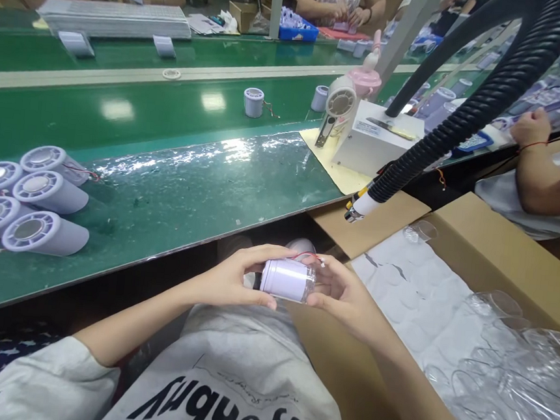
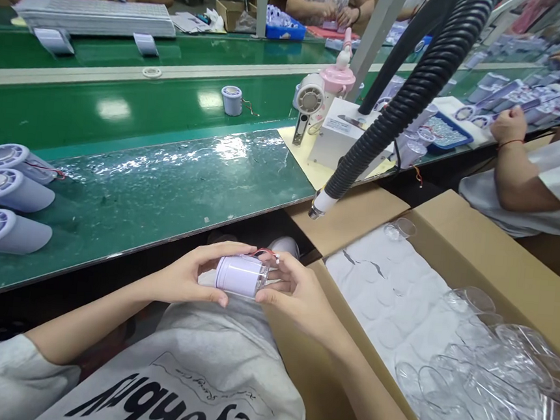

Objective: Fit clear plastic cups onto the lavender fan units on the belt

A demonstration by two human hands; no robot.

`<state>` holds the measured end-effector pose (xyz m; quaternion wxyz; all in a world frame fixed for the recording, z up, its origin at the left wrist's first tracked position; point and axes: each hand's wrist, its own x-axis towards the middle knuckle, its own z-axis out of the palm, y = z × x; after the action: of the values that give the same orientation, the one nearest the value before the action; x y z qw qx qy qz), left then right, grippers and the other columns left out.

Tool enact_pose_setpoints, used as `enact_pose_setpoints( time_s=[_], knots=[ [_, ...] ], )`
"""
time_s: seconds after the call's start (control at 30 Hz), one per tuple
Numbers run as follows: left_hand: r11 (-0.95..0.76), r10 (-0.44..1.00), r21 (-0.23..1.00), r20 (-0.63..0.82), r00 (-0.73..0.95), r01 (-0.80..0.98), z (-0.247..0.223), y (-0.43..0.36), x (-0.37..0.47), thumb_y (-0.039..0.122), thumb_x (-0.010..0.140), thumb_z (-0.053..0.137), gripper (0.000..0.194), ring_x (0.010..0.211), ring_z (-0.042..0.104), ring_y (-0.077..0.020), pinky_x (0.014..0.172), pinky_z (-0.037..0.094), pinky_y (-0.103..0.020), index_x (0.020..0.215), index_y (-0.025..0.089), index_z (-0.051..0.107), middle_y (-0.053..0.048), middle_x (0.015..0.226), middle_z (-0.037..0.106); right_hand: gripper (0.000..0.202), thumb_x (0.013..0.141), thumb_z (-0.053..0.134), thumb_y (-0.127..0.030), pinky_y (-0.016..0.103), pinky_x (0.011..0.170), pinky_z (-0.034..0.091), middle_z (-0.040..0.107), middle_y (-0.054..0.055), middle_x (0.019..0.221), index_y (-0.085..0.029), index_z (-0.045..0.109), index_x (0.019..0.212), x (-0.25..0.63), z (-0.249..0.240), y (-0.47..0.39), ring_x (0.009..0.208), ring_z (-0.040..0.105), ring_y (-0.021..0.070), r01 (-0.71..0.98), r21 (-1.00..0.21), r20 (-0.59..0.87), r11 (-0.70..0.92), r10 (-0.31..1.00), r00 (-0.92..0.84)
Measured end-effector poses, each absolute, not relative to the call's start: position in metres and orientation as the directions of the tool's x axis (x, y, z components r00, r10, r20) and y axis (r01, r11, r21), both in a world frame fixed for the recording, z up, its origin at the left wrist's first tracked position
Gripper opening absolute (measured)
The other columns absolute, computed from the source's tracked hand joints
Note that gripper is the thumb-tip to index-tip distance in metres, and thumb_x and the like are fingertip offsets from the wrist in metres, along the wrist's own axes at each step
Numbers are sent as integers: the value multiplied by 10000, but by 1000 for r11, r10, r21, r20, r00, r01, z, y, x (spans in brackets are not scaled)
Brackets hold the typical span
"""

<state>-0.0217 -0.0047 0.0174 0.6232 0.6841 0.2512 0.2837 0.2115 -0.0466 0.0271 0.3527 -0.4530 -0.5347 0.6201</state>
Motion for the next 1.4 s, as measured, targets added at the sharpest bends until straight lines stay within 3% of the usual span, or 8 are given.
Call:
enact_pose_setpoints(
  time_s=[0.2,0.37,0.57,0.8,1.0,1.2,1.3,1.4],
  knots=[
    [-129,694,992,93,714,-4,18,-5,-22,235,673,820,758,1309,479,-308,1078,414,-450,1365,301,517,-103,1417,512,525,727,768,-548,294,737,549,630,88,1117,-218,572,1085,209,28,-45,938,630,220,-21,-968,-227,-250,907,-354],
    [-158,683,987,116,721,-9,17,-4,-23,220,682,815,768,1345,444,-303,1098,399,-447,1373,333,501,-83,1439,495,488,764,735,-546,275,645,573,641,41,935,-220,567,1086,208,23,-46,796,636,182,-75,-946,-270,-315,896,-352],
    [-179,676,984,138,724,-21,17,-4,-23,206,676,819,776,1331,463,-295,1097,405,-452,1369,349,501,-81,1427,506,510,797,679,-597,244,580,589,657,42,893,-184,571,1076,205,20,-48,674,683,155,-127,-911,-325,-393,872,-366],
    [-224,661,973,189,727,-50,15,-4,-21,205,665,826,782,1351,443,-314,1114,382,-484,1368,328,508,-97,1422,514,590,796,583,-716,143,402,503,673,37,649,-147,548,945,198,23,-49,474,654,125,-129,-833,-466,-538,807,-363],
    [-284,636,955,255,729,-86,10,-3,-21,186,656,830,798,1368,423,-298,1117,376,-483,1370,331,503,-97,1428,514,572,1001,262,-584,127,327,453,677,75,600,-111,577,939,194,25,-50,378,591,102,-154,-705,-598,-692,697,-394],
    [-230,674,973,156,722,4,19,-9,-19,216,696,802,674,1266,512,-290,1017,473,-425,1315,273,542,-111,1346,552,710,1017,72,-547,106,299,404,619,55,507,-116,589,792,192,32,-48,326,541,80,-104,-560,-715,-822,544,-439],
    [-81,716,997,52,697,10,24,-14,-18,224,739,767,614,1135,588,-229,965,506,-361,1301,262,523,-83,1265,571,697,1013,30,-527,134,293,388,615,61,519,-127,565,814,194,29,-51,339,547,101,-13,-646,-697,-764,596,-398],
    [46,735,998,-1,678,-48,27,-18,-18,217,772,740,580,1111,592,-183,948,511,-298,1298,295,508,-46,1273,548,397,1026,266,-399,245,498,555,686,83,737,-144,563,963,200,24,-57,579,671,170,186,-902,-425,-389,876,-227]
  ],
)
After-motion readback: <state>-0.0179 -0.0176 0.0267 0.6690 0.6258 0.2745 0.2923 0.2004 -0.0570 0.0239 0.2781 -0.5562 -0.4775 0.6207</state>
